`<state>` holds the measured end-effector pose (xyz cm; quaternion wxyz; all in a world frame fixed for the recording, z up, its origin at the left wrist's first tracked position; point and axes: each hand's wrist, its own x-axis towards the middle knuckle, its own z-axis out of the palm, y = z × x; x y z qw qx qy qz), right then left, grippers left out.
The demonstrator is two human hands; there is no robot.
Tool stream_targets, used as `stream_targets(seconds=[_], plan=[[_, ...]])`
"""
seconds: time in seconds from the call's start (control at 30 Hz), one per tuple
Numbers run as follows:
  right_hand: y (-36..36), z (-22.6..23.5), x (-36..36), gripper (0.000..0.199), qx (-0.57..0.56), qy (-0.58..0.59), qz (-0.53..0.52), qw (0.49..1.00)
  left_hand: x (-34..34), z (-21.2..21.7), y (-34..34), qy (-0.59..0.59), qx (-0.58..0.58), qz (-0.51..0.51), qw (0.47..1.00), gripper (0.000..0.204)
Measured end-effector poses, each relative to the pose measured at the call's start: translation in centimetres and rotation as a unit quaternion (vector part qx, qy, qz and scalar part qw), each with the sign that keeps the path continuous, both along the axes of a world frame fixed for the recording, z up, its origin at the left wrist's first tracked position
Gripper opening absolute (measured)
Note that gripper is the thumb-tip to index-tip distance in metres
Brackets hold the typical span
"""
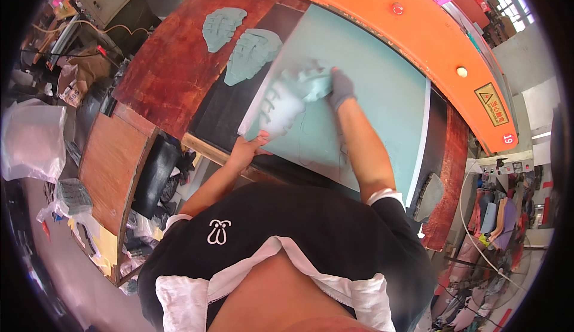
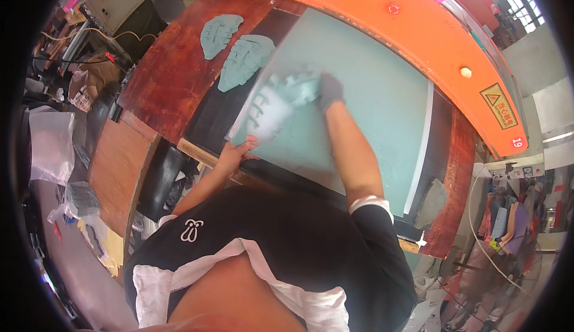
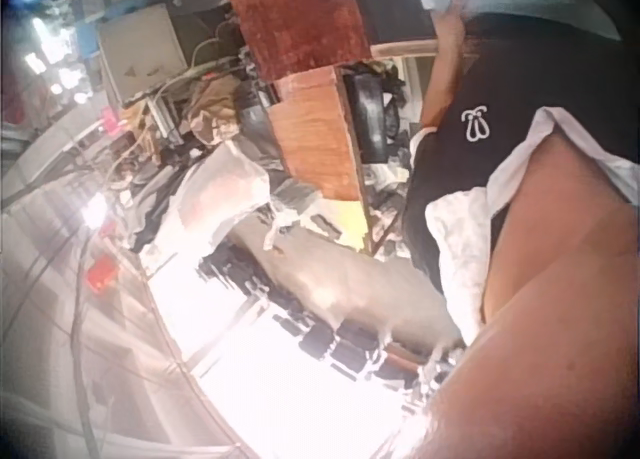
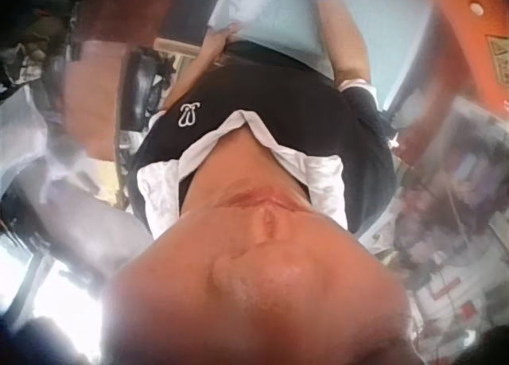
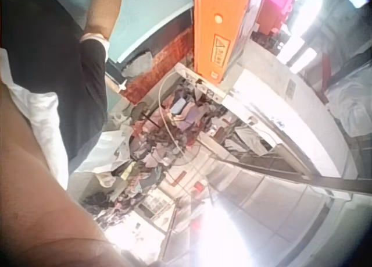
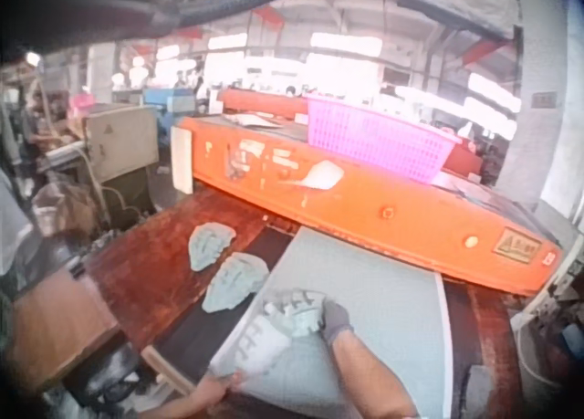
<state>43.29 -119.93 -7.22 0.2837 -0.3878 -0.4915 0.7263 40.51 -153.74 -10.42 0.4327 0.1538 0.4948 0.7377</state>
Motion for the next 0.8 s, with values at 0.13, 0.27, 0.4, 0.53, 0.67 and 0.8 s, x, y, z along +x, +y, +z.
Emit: stream_targets(seconds=[0.13, 0.27, 0.4, 0.53, 0.67, 0.8], plan=[[6.3, 3.9, -0.5, 0.035, 0.223, -0.058, -0.027, 0.973, 0.2, 1.0, -0.3, 0.0, -0.05, -0.009, 0.999, 0.02], [7.0, 7.7, -1.2, 0.03, 0.066, -0.019, -0.056, 0.996, 0.3, 2.1, -0.1, 0.024, -0.07, -0.022, 0.997, 0.022], [5.1, 10.8, -1.7, 0.027, 0.102, -0.04, -0.07, 0.992, 0.7, 3.0, -0.1, 0.032, -0.044, -0.027, 0.998, 0.023], [3.5, 13.2, -2.0, 0.03, 0.177, -0.104, -0.075, 0.976, 1.0, 3.0, -0.3, 0.016, -0.041, -0.032, 0.998, 0.024], [1.9, 14.4, -2.3, 0.03, 0.164, -0.095, -0.11, 0.976, 1.1, 2.0, -0.2, 0.011, -0.065, -0.02, 0.998, 0.024], [-0.1, 14.6, -1.6, 0.034, 0.266, -0.077, -0.011, 0.961, 0.6, 2.5, -1.1, 0.227, -0.096, 0.081, 0.966, 0.034]])
